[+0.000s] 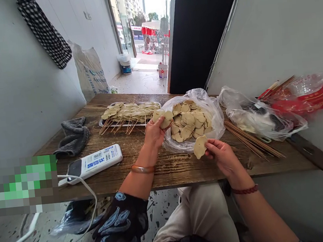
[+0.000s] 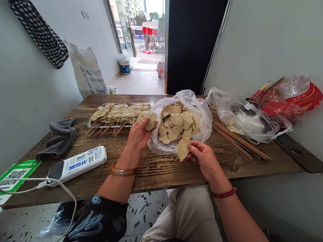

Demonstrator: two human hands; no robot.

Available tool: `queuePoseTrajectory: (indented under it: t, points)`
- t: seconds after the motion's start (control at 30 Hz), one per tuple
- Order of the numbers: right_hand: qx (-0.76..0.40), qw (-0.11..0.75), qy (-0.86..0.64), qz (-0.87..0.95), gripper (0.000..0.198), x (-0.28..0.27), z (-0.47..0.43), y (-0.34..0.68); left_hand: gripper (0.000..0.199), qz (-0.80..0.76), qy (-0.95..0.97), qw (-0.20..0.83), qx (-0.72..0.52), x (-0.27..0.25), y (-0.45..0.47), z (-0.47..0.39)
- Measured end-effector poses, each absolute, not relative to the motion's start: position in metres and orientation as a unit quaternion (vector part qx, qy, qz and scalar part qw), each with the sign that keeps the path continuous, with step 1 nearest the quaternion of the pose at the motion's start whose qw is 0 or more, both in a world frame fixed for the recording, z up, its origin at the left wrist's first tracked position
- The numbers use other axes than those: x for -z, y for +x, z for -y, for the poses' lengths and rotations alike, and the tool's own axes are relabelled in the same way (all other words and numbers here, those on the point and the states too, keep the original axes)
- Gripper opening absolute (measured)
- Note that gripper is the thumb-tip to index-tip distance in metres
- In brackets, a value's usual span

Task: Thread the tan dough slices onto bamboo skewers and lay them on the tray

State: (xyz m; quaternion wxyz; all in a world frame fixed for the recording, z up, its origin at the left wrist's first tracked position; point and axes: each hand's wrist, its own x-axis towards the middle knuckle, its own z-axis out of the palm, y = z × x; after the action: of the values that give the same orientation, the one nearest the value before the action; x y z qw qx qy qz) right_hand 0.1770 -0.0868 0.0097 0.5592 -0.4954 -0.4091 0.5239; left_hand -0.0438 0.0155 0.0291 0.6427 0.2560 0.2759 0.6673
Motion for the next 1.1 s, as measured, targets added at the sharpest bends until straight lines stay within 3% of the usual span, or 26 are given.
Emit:
queuePoseTrajectory:
  t: [0.27, 0.4, 0.6, 0.83, 1.1]
  points:
    - [-0.559, 0.533, -0.487, 0.407, 0.043, 0.0, 0.055, 0.146, 0.029, -0.262, 0.265, 0.627, -0.684, -0.03, -0.043, -0.013]
    - [-0.474, 0.499, -0.54, 0.485, 0.042, 0.008, 0.051, 0.159, 0.03, -0.269, 0.276, 0.646, -0.659, -0.029, -0.039, -0.011]
    - [-0.38, 0.557, -0.542, 0.502, 0.037, -0.007, 0.064, 0.188, 0.036, -0.277, 0.322, 0.687, -0.589, -0.024, -0.024, -0.002]
    - [-0.375, 0.446, -0.513, 0.629, 0.036, -0.009, 0.087, 0.165, 0.043, -0.28, 0.393, 0.733, -0.478, -0.017, -0.008, 0.009]
    - [-0.367, 0.497, -0.553, 0.559, 0.033, 0.016, 0.105, 0.158, 0.043, -0.288, 0.415, 0.739, -0.446, -0.019, -0.007, 0.011]
